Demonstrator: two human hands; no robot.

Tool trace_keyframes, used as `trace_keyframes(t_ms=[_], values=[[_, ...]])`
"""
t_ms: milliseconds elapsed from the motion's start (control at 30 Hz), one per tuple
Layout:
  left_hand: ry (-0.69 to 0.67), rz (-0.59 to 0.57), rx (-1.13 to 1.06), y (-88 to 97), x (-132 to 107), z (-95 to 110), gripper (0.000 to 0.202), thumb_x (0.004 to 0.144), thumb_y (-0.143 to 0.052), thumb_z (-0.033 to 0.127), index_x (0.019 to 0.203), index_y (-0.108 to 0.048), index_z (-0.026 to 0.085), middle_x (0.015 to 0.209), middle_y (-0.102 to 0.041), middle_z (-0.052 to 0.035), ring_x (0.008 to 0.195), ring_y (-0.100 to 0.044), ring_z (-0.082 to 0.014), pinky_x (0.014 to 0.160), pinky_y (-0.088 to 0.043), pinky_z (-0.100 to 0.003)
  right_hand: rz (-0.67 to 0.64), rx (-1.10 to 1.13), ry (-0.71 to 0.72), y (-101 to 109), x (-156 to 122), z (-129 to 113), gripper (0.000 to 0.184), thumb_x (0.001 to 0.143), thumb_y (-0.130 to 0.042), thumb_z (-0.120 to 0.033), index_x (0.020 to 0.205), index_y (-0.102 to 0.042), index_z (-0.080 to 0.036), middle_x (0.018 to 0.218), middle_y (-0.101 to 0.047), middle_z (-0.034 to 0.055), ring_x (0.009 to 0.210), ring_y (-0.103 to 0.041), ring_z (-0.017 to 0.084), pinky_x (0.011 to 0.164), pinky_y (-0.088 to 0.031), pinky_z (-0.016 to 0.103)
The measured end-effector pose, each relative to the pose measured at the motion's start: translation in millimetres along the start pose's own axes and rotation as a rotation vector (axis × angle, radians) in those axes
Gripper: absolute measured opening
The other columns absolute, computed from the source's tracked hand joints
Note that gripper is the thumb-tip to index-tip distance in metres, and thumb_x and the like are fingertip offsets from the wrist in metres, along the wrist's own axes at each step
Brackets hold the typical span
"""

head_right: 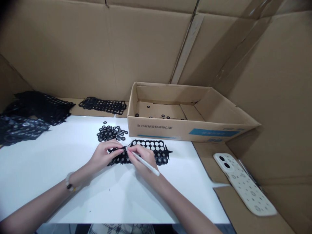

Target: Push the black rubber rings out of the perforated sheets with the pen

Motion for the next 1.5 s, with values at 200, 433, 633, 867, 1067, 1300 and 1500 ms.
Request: trace_keyframes(t_ms=[200,433,633,867,1067,1300,1500], values=[[0.030,0.108,0.059,-2.3,-0.9,-5.5,0.015,0.082,-0.065,0.032,0.084,-0.075,0.021,0.084,-0.073,-0.0069,0.086,-0.061,-0.0232,0.081,-0.047,-0.036,0.042,-0.023,0.089,-0.8,1.4,-2.7,0.013,0.088,-0.057,-0.028,0.086,-0.068,-0.022,0.089,-0.074,0.0065,0.079,-0.069,0.020,0.074,-0.054,0.032],[0.082,-0.096,0.009,0.2,0.6,3.5,0.020,0.089,-0.055,0.035,0.085,-0.067,0.020,0.098,-0.065,-0.0066,0.096,-0.051,-0.0232,0.091,-0.040,-0.038,0.020,0.035,0.050,-4.4,-0.5,-5.0,0.011,0.091,-0.052,-0.025,0.090,-0.062,-0.023,0.101,-0.072,0.0073,0.096,-0.068,0.022,0.084,-0.052,0.035],[0.050,-0.076,0.137,-1.4,-0.9,12.0,0.018,0.084,-0.060,0.037,0.079,-0.057,0.020,0.091,-0.058,-0.0048,0.095,-0.047,-0.0240,0.087,-0.039,-0.037,0.001,0.063,0.006,-3.9,-3.4,-4.4,0.010,0.090,-0.054,-0.028,0.090,-0.063,-0.023,0.091,-0.072,0.0045,0.082,-0.069,0.020,0.074,-0.053,0.030],[-0.095,0.203,0.524,8.9,-1.9,5.3,0.015,0.084,-0.058,0.029,0.092,-0.048,0.020,0.095,-0.050,-0.0066,0.095,-0.040,-0.0248,0.085,-0.038,-0.038,0.016,0.085,-0.013,-4.5,-5.9,-5.0,0.009,0.089,-0.056,-0.028,0.087,-0.063,-0.022,0.091,-0.073,0.0055,0.080,-0.069,0.020,0.072,-0.053,0.030],[-0.165,0.076,0.588,13.8,-2.5,10.7,0.014,0.088,-0.052,0.028,0.080,-0.060,0.020,0.099,-0.043,-0.0076,0.100,-0.034,-0.0268,0.092,-0.032,-0.042,-0.017,0.047,0.003,-4.5,-5.3,-0.9,0.012,0.089,-0.055,-0.029,0.090,-0.064,-0.021,0.089,-0.072,0.0048,0.072,-0.067,0.018,0.066,-0.050,0.027],[0.050,0.108,-0.118,13.9,5.7,-7.8,0.030,0.084,-0.056,0.041,0.066,-0.056,0.017,0.097,-0.042,-0.0054,0.100,-0.040,-0.0243,0.097,-0.031,-0.041,0.040,0.064,-0.108,-7.6,-8.2,2.4,0.015,0.089,-0.057,-0.035,0.090,-0.063,-0.021,0.068,-0.066,-0.0001,0.057,-0.060,0.014,0.053,-0.043,0.024],[0.135,0.389,-0.426,51.6,21.8,-23.7,0.032,0.080,-0.055,0.050,0.071,-0.054,0.019,0.093,-0.048,-0.0045,0.086,-0.046,-0.0198,0.079,-0.043,-0.033,0.076,0.197,-0.260,2.2,0.8,11.4,0.019,0.090,-0.055,-0.039,0.085,-0.060,-0.021,0.080,-0.071,0.0028,0.079,-0.068,0.020,0.068,-0.049,0.027]])
Point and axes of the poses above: each hand's wrist, its own x-axis towards the middle knuckle, its own y-axis out of the back of the hand, z = x × y, the point moved 2 cm from there along x, towards the middle knuckle
